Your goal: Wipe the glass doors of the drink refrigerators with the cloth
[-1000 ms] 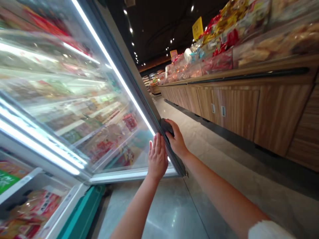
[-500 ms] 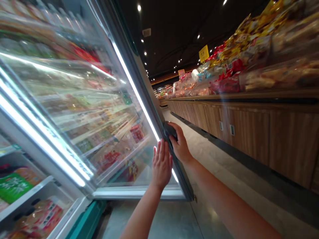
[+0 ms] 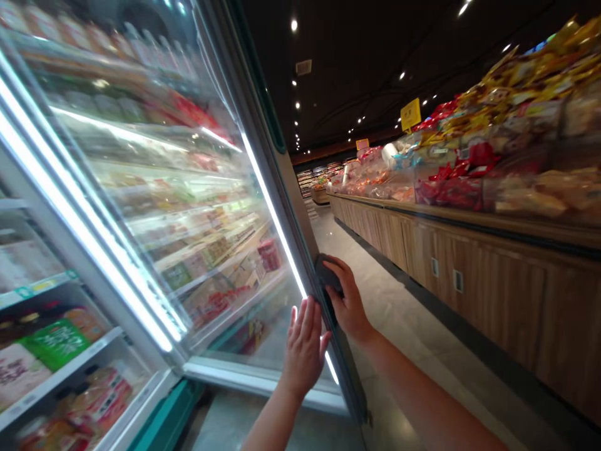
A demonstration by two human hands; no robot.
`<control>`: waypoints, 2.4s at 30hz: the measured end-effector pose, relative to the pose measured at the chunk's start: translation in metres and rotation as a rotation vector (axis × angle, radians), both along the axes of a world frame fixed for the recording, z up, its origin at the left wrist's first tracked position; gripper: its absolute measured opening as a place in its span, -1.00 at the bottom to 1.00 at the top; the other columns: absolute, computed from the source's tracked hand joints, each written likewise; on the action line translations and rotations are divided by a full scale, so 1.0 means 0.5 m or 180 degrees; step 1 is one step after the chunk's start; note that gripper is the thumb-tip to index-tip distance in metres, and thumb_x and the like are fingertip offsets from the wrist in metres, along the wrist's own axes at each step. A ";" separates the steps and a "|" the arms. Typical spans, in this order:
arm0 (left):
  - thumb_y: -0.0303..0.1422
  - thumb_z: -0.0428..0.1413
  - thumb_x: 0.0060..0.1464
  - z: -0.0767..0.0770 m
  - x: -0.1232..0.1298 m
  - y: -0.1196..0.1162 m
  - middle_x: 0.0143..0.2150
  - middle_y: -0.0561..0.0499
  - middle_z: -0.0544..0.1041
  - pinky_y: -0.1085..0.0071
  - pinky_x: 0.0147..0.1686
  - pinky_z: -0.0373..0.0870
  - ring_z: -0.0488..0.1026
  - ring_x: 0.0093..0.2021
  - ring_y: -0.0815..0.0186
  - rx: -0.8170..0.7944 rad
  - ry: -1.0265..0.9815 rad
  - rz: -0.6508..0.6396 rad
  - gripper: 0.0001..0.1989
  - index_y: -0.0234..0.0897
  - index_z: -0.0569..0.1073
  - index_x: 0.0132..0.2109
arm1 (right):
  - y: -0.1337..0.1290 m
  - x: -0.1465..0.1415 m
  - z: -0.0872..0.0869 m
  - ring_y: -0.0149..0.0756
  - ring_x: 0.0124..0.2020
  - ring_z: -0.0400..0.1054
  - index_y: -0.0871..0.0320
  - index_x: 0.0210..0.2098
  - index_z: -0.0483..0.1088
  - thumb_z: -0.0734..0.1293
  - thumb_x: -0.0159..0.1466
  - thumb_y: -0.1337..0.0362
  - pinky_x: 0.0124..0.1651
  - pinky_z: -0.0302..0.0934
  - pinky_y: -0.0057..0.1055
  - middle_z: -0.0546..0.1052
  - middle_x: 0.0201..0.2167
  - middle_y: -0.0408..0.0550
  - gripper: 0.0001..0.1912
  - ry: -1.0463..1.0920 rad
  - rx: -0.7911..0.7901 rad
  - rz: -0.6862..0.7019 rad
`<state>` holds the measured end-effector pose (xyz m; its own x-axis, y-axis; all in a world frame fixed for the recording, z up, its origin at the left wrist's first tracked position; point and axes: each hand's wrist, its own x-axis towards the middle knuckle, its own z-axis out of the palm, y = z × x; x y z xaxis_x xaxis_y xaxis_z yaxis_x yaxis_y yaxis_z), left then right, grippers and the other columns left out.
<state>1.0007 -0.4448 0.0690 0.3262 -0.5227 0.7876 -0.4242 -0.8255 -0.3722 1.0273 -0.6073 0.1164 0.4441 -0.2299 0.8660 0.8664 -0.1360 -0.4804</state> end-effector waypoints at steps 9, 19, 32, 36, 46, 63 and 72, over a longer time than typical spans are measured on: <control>-0.36 0.03 0.36 0.030 -0.023 0.001 0.47 -0.32 0.13 0.06 0.34 0.33 0.04 0.49 0.04 0.0257 0.0313 -0.0004 -0.18 -0.42 -0.29 0.53 | -0.005 -0.008 0.056 -0.12 0.36 0.23 -0.10 0.28 0.32 0.26 0.40 0.34 0.41 0.18 -0.03 0.32 0.31 0.02 -0.52 -0.0086 -0.0230 -0.0233; -0.44 0.05 0.31 0.036 -0.035 0.002 0.50 -0.31 0.07 0.04 0.37 0.28 -0.03 0.51 0.06 0.0317 0.0550 -0.0022 -0.15 -0.46 -0.28 0.52 | -0.002 -0.026 0.103 -0.06 0.24 0.35 -0.11 0.13 0.49 0.32 0.29 0.46 0.26 0.36 -0.02 0.36 0.24 0.02 -0.52 -0.0441 -0.0527 -0.0690; -0.33 0.01 0.36 0.131 -0.002 -0.023 0.53 -0.29 0.05 0.03 0.41 0.20 -0.08 0.54 0.07 0.0025 0.0242 -0.0084 -0.21 -0.47 -0.23 0.52 | -0.003 0.008 0.194 -0.01 0.28 0.29 -0.14 0.20 0.44 0.33 0.32 0.39 0.31 0.28 0.06 0.31 0.25 0.04 -0.51 -0.0695 -0.0725 -0.0829; -0.32 0.02 0.35 0.133 0.005 -0.017 0.52 -0.31 0.06 0.02 0.40 0.23 -0.10 0.54 0.07 0.0068 0.0210 -0.0137 -0.20 -0.48 -0.23 0.52 | -0.008 0.010 0.188 -0.01 0.28 0.28 -0.10 0.17 0.46 0.33 0.33 0.38 0.30 0.28 0.05 0.31 0.24 0.07 -0.55 -0.0721 -0.0806 -0.0817; -0.33 0.05 0.34 0.225 0.044 -0.035 0.53 -0.35 -0.01 -0.07 0.40 0.21 -0.15 0.54 0.02 -0.0195 0.0170 -0.0180 -0.11 -0.38 -0.37 0.53 | -0.027 0.097 0.493 -0.05 0.22 0.31 -0.05 0.05 0.51 0.37 0.31 0.30 0.35 0.20 -0.01 0.39 0.11 0.03 -0.67 -0.1245 -0.0557 -0.0661; -0.36 -0.02 0.36 0.338 0.077 -0.046 0.57 -0.27 -0.11 -0.05 0.45 0.11 -0.14 0.55 0.04 -0.0258 0.0019 -0.0259 -0.15 -0.27 -0.42 0.53 | -0.032 0.100 0.451 -0.10 0.21 0.31 -0.02 0.05 0.51 0.35 0.27 0.38 0.35 0.21 -0.04 0.39 0.12 0.03 -0.62 -0.1150 -0.0498 -0.0602; -0.39 0.00 0.35 0.362 0.080 -0.032 0.56 -0.30 -0.15 -0.05 0.43 0.16 -0.17 0.54 0.03 -0.0100 -0.0002 -0.0239 -0.12 -0.27 -0.44 0.53 | -0.027 0.092 0.326 -0.15 0.15 0.38 -0.03 0.12 0.46 0.31 0.36 0.33 0.27 0.30 -0.09 0.43 0.08 0.03 -0.64 -0.0919 -0.0227 -0.0336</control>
